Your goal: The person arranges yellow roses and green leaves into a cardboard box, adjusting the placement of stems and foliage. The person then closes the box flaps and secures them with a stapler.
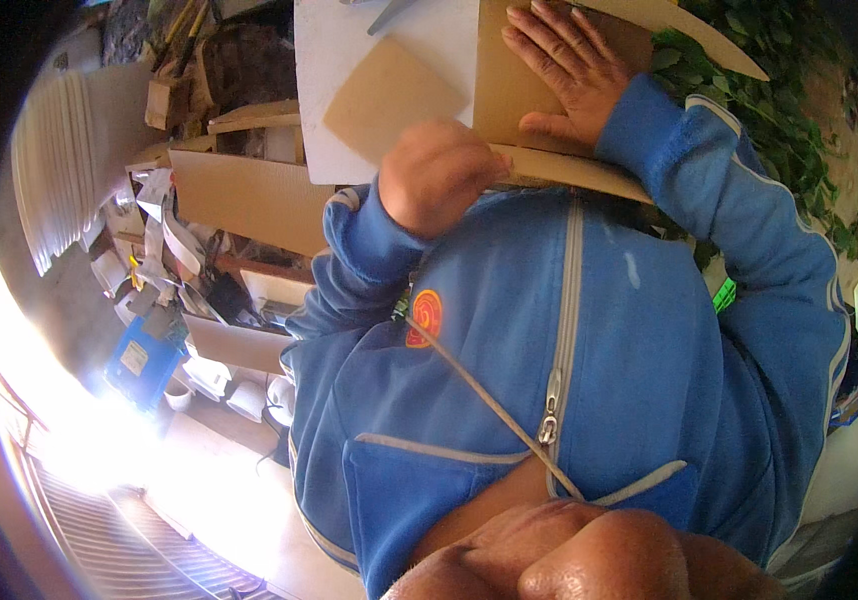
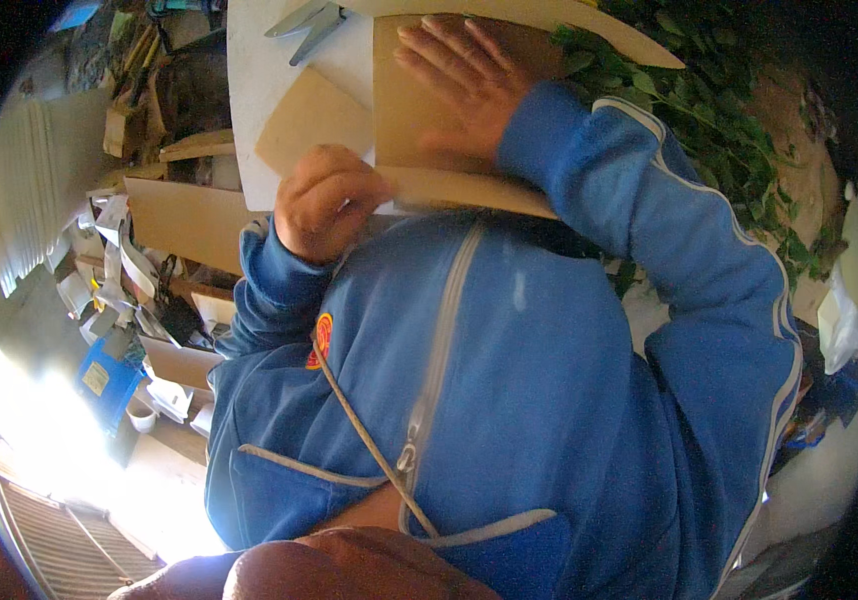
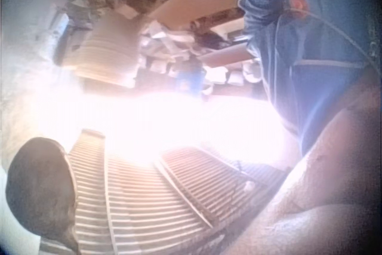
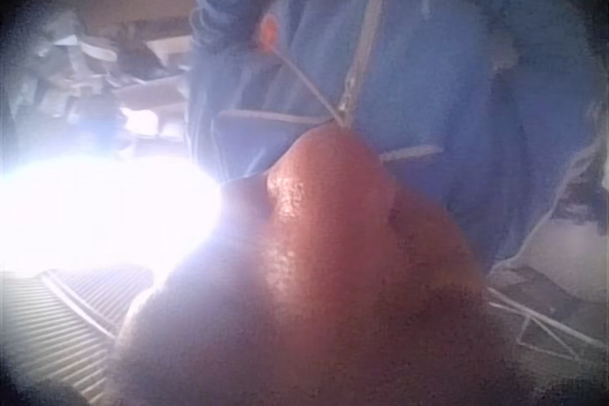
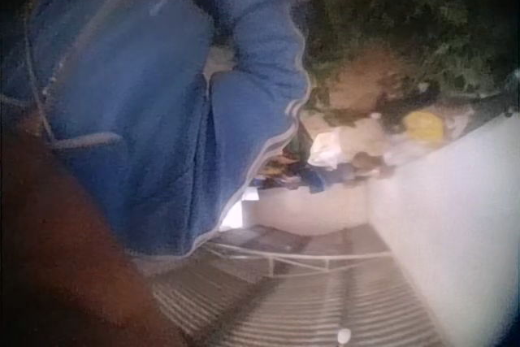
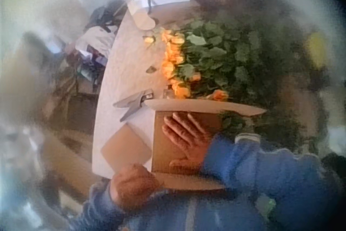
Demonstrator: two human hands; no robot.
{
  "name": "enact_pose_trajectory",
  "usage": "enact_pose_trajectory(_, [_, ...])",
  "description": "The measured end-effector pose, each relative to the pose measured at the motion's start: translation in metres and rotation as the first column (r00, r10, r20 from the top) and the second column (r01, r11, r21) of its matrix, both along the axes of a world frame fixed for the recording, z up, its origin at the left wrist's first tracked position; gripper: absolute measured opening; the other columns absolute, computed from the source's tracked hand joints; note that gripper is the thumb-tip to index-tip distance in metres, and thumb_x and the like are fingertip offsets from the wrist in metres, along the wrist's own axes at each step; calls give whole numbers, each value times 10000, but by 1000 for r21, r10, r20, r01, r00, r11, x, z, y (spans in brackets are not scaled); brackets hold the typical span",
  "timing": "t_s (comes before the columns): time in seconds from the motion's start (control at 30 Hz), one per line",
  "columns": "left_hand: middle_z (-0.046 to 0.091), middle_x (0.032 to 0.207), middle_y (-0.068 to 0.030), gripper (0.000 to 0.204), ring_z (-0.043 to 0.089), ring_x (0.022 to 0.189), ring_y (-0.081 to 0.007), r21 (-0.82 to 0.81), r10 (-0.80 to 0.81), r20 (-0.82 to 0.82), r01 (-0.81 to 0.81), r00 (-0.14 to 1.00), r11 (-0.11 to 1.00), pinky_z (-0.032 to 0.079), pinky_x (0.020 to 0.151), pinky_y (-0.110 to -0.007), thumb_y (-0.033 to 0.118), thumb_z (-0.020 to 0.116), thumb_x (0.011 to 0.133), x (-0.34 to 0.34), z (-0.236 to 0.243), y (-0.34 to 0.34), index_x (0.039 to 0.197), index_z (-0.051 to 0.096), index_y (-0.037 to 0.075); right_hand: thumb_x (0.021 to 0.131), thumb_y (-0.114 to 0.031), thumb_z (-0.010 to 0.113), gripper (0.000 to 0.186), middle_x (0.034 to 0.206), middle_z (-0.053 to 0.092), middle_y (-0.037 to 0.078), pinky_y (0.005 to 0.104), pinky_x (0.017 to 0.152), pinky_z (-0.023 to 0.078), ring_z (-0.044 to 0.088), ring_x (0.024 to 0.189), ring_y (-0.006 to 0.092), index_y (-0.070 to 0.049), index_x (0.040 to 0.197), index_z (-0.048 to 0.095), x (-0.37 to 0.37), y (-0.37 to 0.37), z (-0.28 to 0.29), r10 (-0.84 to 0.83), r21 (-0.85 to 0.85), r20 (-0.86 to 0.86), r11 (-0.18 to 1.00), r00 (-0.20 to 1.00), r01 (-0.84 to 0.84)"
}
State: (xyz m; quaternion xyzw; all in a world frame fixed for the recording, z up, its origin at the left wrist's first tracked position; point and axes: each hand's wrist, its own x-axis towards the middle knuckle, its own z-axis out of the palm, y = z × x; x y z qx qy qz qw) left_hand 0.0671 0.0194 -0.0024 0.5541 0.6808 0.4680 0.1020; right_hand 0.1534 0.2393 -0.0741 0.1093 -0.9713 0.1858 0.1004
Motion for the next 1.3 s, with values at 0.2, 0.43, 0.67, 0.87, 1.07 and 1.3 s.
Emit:
enact_pose_trajectory(0.2, [607,812,-111,66,602,776,-248,-188,70,135,-44,988,981,483,697,-332,63,689,783,-30,-25,27,830,661,26,837,-555,557,812,1517,251,75,440,1148,159,216,1407,244,-168,1475,238,-16,26,-10,136,-101,86,987,987,-127])
enact_pose_trajectory(0.43, [564,834,-96,92,576,757,-221,-166,37,142,-13,989,986,474,687,-305,63,693,779,-46,-51,39,840,650,8,804,-652,534,919,1518,192,166,409,1161,144,171,1412,312,-146,1486,183,-16,46,49,182,-109,478,983,859,-147])
enact_pose_trajectory(0.67, [543,852,-92,94,574,771,-196,-234,79,175,-36,981,971,474,680,-296,48,690,782,-42,-51,34,856,651,5,693,-585,691,1060,1523,195,129,411,1166,160,209,1402,295,-178,1494,128,-5,24,34,60,18,335,997,940,-70])
enact_pose_trajectory(0.87, [585,860,-88,186,573,762,-288,-90,132,-121,-143,984,986,471,674,-370,112,726,712,-51,-50,33,882,655,81,786,-438,657,883,1517,239,85,411,1161,180,244,1394,265,-184,1486,183,-6,24,11,84,27,181,996,980,-90])
enact_pose_trajectory(1.07, [600,1088,-96,376,566,1034,-285,-73,-294,-347,287,890,955,483,848,-376,116,677,668,-37,-42,46,1042,637,112,860,-208,608,685,1479,321,98,384,1146,223,291,1376,256,-159,1458,277,-9,29,2,99,-53,71,994,993,-95])
enact_pose_trajectory(1.3, [458,1366,-105,468,447,1240,-311,-175,-252,-447,193,858,966,351,1059,-446,158,594,788,-29,-60,70,1252,535,168,834,-80,603,513,1318,509,114,369,1047,371,469,1231,278,-104,1328,470,-21,30,65,98,-282,-14,954,995,-98])
